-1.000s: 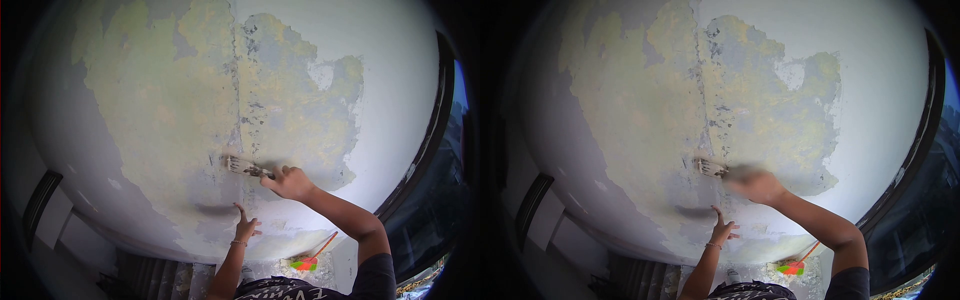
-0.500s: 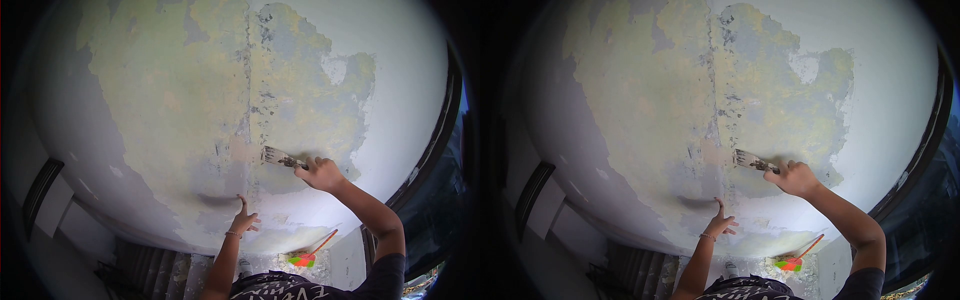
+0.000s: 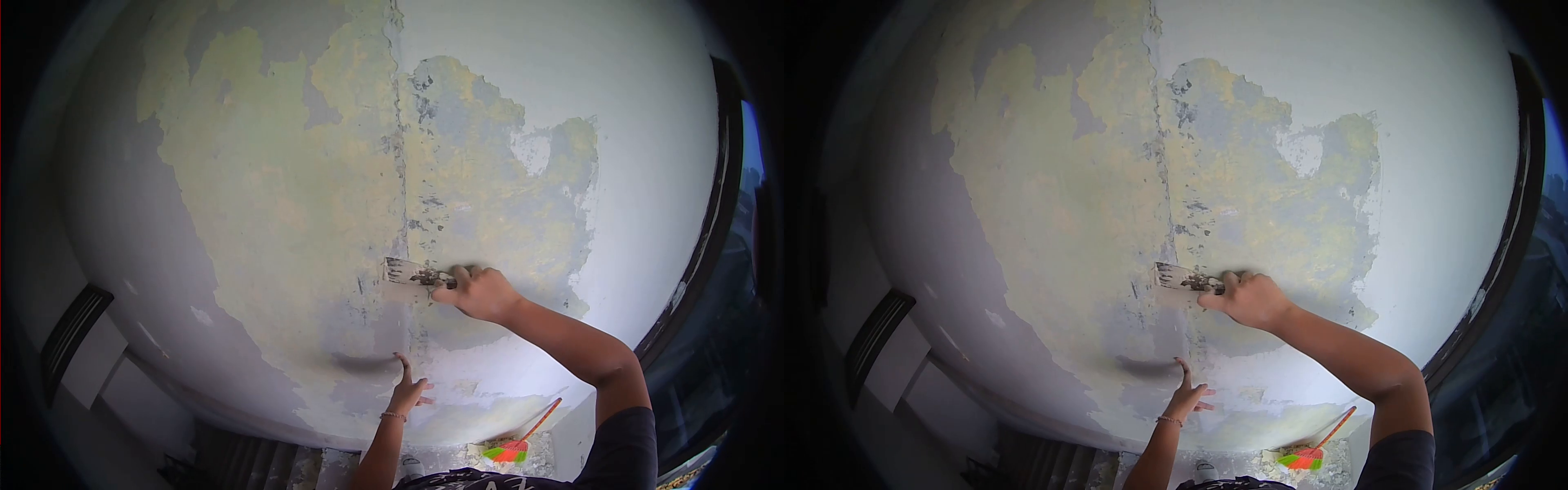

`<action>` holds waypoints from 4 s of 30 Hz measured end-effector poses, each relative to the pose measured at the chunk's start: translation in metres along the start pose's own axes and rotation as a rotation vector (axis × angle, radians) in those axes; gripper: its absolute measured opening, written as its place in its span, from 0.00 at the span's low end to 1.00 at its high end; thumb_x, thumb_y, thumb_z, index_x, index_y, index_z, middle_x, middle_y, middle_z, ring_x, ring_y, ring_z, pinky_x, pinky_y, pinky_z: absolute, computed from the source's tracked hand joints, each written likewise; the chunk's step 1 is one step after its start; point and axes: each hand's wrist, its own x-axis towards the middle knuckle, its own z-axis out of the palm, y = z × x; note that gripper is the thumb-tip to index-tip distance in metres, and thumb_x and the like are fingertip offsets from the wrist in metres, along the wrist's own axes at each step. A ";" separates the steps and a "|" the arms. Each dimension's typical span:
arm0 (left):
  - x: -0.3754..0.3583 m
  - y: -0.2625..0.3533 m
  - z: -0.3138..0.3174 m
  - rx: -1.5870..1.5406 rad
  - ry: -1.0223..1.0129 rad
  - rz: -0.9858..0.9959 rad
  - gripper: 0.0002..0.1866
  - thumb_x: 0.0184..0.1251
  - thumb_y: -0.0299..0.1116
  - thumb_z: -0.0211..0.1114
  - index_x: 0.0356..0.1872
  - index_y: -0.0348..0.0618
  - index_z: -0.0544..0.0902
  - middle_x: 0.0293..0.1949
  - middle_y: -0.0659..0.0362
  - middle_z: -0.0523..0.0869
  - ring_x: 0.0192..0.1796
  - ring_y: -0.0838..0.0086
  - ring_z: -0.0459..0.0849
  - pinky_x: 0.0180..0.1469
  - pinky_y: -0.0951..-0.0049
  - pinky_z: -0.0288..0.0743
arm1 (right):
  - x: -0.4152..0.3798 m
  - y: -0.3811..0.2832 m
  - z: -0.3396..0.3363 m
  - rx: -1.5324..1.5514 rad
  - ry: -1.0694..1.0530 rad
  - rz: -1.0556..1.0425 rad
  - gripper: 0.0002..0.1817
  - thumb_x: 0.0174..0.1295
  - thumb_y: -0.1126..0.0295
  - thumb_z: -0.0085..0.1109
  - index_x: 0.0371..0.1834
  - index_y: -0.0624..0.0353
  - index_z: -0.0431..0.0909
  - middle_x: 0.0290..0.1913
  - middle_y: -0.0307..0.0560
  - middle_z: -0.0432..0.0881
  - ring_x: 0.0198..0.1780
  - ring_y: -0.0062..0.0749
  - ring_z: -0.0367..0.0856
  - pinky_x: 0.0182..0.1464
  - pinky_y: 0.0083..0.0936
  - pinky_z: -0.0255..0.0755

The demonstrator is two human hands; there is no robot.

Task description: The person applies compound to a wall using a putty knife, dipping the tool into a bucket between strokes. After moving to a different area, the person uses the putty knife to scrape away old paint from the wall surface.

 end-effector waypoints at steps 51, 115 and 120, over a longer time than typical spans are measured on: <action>0.070 0.060 0.002 -0.023 0.375 0.434 0.34 0.54 0.49 0.75 0.44 0.20 0.80 0.43 0.39 0.85 0.49 0.55 0.83 0.56 0.64 0.71 | -0.005 0.026 -0.049 0.698 -0.177 0.581 0.14 0.63 0.61 0.61 0.31 0.62 0.78 0.20 0.57 0.76 0.23 0.54 0.77 0.28 0.39 0.70; 0.034 0.094 0.008 -0.217 0.948 0.104 0.83 0.24 0.21 0.86 0.72 0.51 0.21 0.69 0.29 0.30 0.74 0.42 0.31 0.75 0.51 0.45 | -0.018 -0.021 -0.032 -0.636 -0.555 0.593 0.20 0.51 0.69 0.64 0.45 0.52 0.65 0.38 0.43 0.67 0.38 0.29 0.72 0.14 0.21 0.69; 0.034 0.100 0.008 -0.243 0.936 0.068 0.83 0.24 0.20 0.86 0.72 0.53 0.21 0.69 0.30 0.31 0.75 0.43 0.32 0.75 0.53 0.47 | -0.031 -0.018 -0.044 -0.552 -0.585 0.633 0.19 0.54 0.72 0.63 0.46 0.59 0.66 0.40 0.46 0.67 0.40 0.32 0.74 0.20 0.17 0.77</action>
